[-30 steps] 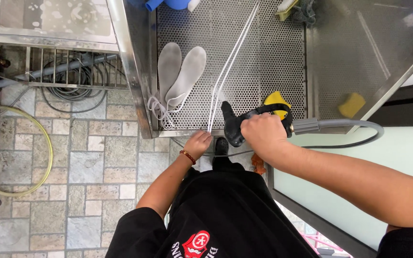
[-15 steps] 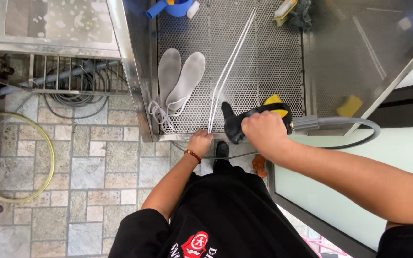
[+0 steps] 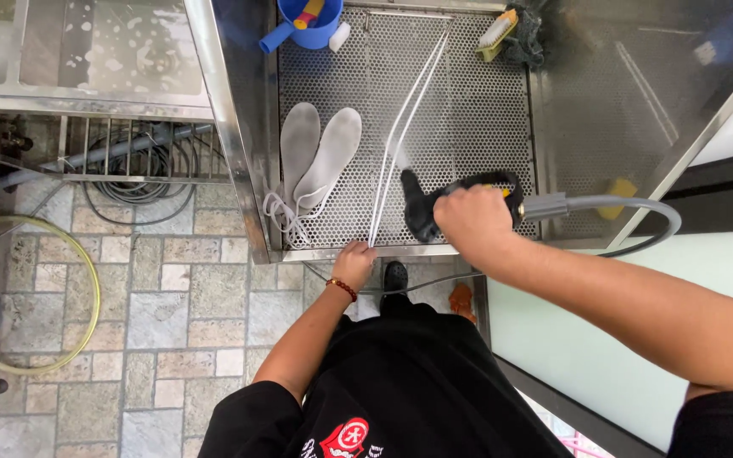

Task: Cleaning white shoelaces using a high-pressure water sprayer and a cleaning station.

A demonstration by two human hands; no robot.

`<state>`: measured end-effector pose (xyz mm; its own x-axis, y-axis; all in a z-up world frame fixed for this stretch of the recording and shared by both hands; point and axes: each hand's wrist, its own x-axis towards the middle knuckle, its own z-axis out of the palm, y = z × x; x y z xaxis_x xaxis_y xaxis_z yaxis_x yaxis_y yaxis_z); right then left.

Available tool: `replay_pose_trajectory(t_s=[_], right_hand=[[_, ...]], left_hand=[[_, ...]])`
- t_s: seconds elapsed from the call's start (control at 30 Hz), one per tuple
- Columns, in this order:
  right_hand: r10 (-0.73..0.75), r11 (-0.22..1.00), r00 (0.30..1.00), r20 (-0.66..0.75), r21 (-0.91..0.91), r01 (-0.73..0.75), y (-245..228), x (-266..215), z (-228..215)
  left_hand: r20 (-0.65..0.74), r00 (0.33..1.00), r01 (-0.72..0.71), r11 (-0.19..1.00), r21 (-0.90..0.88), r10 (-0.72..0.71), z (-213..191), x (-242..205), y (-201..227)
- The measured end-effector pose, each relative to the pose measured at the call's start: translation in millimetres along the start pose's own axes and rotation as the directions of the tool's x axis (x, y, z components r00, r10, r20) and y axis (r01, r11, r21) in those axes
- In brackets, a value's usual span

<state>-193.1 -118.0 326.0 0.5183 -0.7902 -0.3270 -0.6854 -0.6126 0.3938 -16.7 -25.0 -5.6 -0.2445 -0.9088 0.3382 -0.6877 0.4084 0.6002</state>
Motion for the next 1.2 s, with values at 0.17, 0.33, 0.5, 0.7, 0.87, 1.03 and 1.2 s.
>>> replay_pose_trajectory(t_s=[0.17,0.33,0.5,0.7,0.87,1.03,1.2], right_hand=[[0.008,1.0,0.999,-0.043,0.009,-0.008,14.0,10.4,4.9],[0.019,0.998,0.996,-0.089,-0.063,-0.025,18.7,25.2,16.8],[0.065,0.998,0.992,-0.11,0.031,-0.061,34.6,45.8,23.0],[-0.063,0.998,0.998,-0.026,0.022,0.064,35.7,47.8,24.0],[-0.068,0.997,0.998,0.015,-0.039,0.069,40.0,58.6,23.2],[-0.09,0.995,0.992,0.088,-0.026,0.092,52.6,81.4,40.3],[0.135,0.991,0.982,0.13,-0.024,-0.133,87.1,122.1,54.9]], left_hand=[[0.023,0.999,0.022,1.0,-0.013,-0.022,-0.4,-1.1,1.7],[0.035,0.998,0.043,0.999,0.003,-0.043,-0.6,-1.8,3.0],[-0.007,0.998,0.055,0.998,-0.021,-0.055,-3.3,1.0,5.7],[-0.032,0.998,0.058,0.998,-0.026,-0.059,-4.9,0.6,7.4],[-0.047,0.997,0.062,0.998,-0.023,-0.063,-5.6,2.2,10.0],[-0.068,0.996,0.051,0.998,-0.023,-0.052,-2.8,-0.2,8.9],[-0.076,0.992,0.095,0.995,-0.02,-0.097,-4.5,1.3,12.7]])
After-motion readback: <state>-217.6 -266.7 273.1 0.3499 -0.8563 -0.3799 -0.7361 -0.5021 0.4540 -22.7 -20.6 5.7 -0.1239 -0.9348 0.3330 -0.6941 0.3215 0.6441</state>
